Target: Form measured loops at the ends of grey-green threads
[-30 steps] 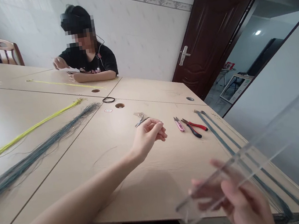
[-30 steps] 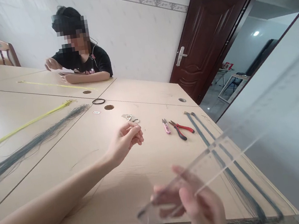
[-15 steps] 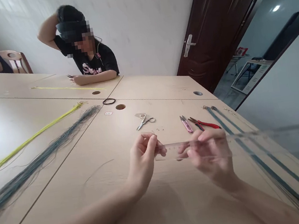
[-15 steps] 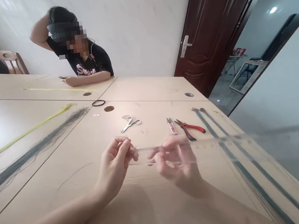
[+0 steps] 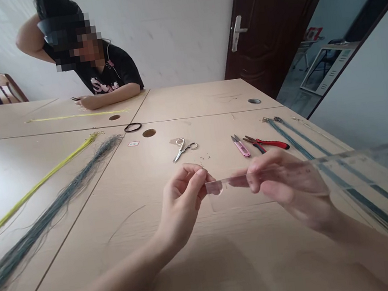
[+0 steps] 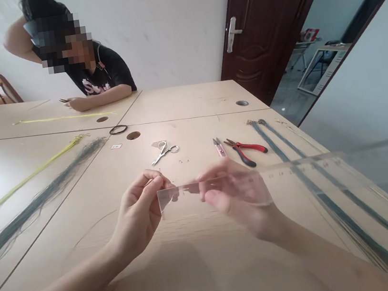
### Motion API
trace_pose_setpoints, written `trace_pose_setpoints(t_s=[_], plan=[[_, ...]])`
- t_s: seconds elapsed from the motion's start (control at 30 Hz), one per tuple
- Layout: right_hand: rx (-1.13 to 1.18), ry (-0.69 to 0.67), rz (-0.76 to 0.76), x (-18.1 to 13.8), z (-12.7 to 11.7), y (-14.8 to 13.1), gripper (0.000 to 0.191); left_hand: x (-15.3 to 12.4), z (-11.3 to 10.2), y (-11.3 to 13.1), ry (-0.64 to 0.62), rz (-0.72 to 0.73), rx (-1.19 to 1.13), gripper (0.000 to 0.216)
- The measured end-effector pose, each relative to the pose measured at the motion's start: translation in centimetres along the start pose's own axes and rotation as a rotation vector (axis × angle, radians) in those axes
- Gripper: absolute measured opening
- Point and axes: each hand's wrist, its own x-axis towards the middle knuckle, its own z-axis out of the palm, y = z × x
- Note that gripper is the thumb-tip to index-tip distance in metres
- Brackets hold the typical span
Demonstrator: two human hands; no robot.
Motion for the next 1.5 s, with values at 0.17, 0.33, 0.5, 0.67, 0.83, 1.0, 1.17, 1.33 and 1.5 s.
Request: trace_pose_setpoints(t_s=[0.17,0.33,0.5,0.67,0.83,1.0,1.17,1.33,1.5], plan=[[0.262,-0.121,0.025,0.3,-0.3,-0.3,0.014,-0.8,0.2,0.4,-0.227,-0.057,-0.009,0.014],[0.343,-0.221,0.082,0.3,-0.2,-0.7,0.013,-1.2,0.2,0.4,-0.291,-0.017,0.012,0.012],[0.295,-0.204,0.082,0.0,0.4,-1.5,0.016,-1.3,0.1,0.4,-0.3,-0.001,0.015,0.013],[0.36,-0.18,0.119,-0.3,0.6,-1.9,0.015,-1.4,0.0,0.3,-0.3,0.024,0.018,0.012],[0.394,-0.216,0.149,-0.5,0.3,-1.6,0.014,-1.6,0.1,0.3,-0.326,0.043,0.019,0.01],[0.319,-0.187,0.144,-0.6,0.2,-1.5,0.012,-1.9,0.2,0.4,-0.31,0.044,0.018,0.011],[0.285,-0.221,0.147,-0.6,0.1,-1.5,0.012,-1.9,0.3,0.6,-0.316,0.076,0.05,0.011],[0.266,-0.227,0.147,-0.7,-0.1,-1.4,0.013,-1.9,0.4,0.7,-0.312,0.117,0.094,0.011],[0.264,-0.22,0.147,-0.7,0.1,-1.5,0.011,-1.9,0.5,0.8,-0.322,0.13,0.106,0.012]])
